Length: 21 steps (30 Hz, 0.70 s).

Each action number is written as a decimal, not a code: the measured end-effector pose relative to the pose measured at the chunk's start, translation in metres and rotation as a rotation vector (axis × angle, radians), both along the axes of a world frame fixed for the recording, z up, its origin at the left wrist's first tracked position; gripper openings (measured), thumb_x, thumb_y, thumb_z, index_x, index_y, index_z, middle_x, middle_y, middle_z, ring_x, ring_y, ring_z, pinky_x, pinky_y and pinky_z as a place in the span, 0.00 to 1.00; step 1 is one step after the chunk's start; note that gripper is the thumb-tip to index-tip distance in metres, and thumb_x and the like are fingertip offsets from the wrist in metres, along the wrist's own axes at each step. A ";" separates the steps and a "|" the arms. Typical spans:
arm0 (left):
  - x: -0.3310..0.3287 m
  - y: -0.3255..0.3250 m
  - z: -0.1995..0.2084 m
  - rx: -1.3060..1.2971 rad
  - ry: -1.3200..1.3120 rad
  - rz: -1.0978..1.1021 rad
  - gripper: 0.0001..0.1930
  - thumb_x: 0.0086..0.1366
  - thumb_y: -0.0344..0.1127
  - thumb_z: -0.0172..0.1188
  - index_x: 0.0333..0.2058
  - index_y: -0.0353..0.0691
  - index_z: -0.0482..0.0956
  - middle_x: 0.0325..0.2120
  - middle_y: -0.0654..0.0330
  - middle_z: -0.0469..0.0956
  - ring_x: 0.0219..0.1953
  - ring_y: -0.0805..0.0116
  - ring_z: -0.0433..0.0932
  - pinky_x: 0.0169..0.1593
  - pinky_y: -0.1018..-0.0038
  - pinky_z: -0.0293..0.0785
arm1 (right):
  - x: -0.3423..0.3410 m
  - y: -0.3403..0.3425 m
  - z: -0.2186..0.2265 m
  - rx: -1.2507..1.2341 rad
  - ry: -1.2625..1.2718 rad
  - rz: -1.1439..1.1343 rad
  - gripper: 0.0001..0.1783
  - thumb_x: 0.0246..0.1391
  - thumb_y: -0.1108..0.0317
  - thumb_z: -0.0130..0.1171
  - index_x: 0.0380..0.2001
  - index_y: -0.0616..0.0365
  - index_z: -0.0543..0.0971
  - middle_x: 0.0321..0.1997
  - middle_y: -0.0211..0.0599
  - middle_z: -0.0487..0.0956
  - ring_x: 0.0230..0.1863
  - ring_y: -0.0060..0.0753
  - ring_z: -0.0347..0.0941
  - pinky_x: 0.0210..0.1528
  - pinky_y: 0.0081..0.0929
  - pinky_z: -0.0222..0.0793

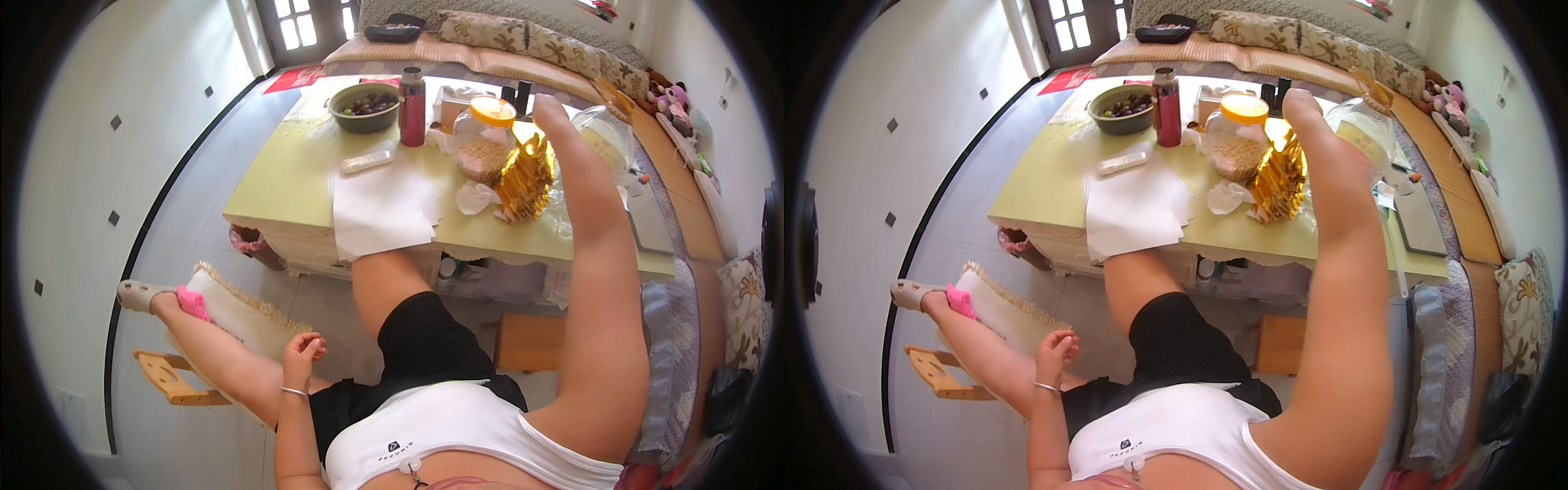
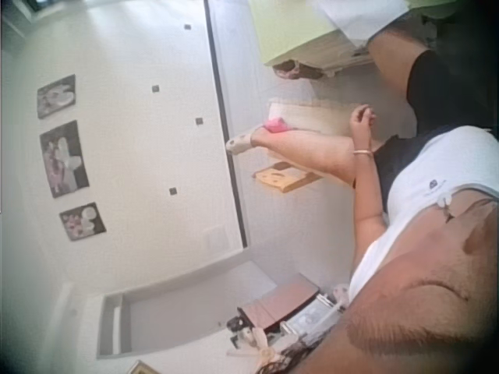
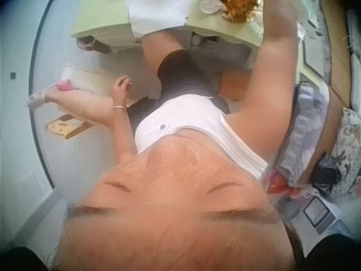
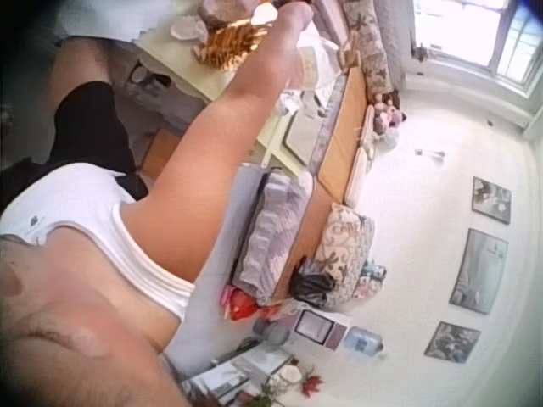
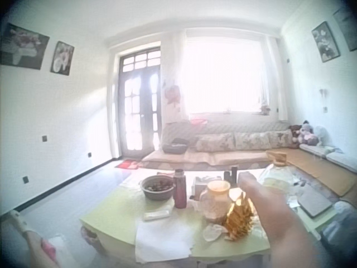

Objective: The person sits at a table and folds a sheet of yellow paper into a smaller shape by hand. They repeatedly fold the paper, press the creases, and adjust the edges before placing the folded item on the table.

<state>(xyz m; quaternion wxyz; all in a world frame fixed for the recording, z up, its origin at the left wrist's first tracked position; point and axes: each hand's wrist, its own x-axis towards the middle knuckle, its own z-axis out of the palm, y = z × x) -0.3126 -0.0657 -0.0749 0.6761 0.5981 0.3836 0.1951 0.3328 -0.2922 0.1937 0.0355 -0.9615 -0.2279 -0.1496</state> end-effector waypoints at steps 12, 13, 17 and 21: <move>-0.205 0.047 -0.036 0.534 0.681 0.740 0.35 0.63 0.59 0.61 0.49 0.25 0.73 0.44 0.42 0.79 0.43 0.51 0.79 0.47 0.62 0.74 | -0.136 0.048 0.009 0.127 -0.149 0.514 0.22 0.55 0.64 0.60 0.54 0.55 0.77 0.53 0.51 0.78 0.54 0.50 0.75 0.55 0.41 0.72; -0.213 0.038 -0.038 0.272 0.572 0.748 0.38 0.64 0.66 0.56 0.43 0.24 0.77 0.41 0.43 0.81 0.40 0.55 0.79 0.47 0.64 0.74 | -0.157 0.057 0.010 0.078 -0.103 0.545 0.22 0.55 0.64 0.61 0.53 0.55 0.78 0.53 0.51 0.78 0.53 0.51 0.75 0.54 0.41 0.72; -0.216 0.007 -0.034 0.677 0.726 0.835 0.33 0.62 0.58 0.62 0.51 0.30 0.74 0.49 0.44 0.77 0.51 0.47 0.75 0.56 0.61 0.70 | -0.205 0.078 -0.021 0.080 -0.027 0.789 0.19 0.52 0.64 0.62 0.47 0.57 0.81 0.46 0.47 0.81 0.48 0.53 0.77 0.51 0.42 0.72; -0.224 0.034 0.047 1.553 0.919 1.009 0.35 0.60 0.46 0.66 0.60 0.33 0.67 0.59 0.44 0.69 0.63 0.44 0.64 0.65 0.57 0.59 | -0.238 0.080 -0.012 -0.075 0.096 0.836 0.20 0.51 0.63 0.64 0.48 0.54 0.81 0.48 0.47 0.81 0.49 0.52 0.77 0.51 0.43 0.73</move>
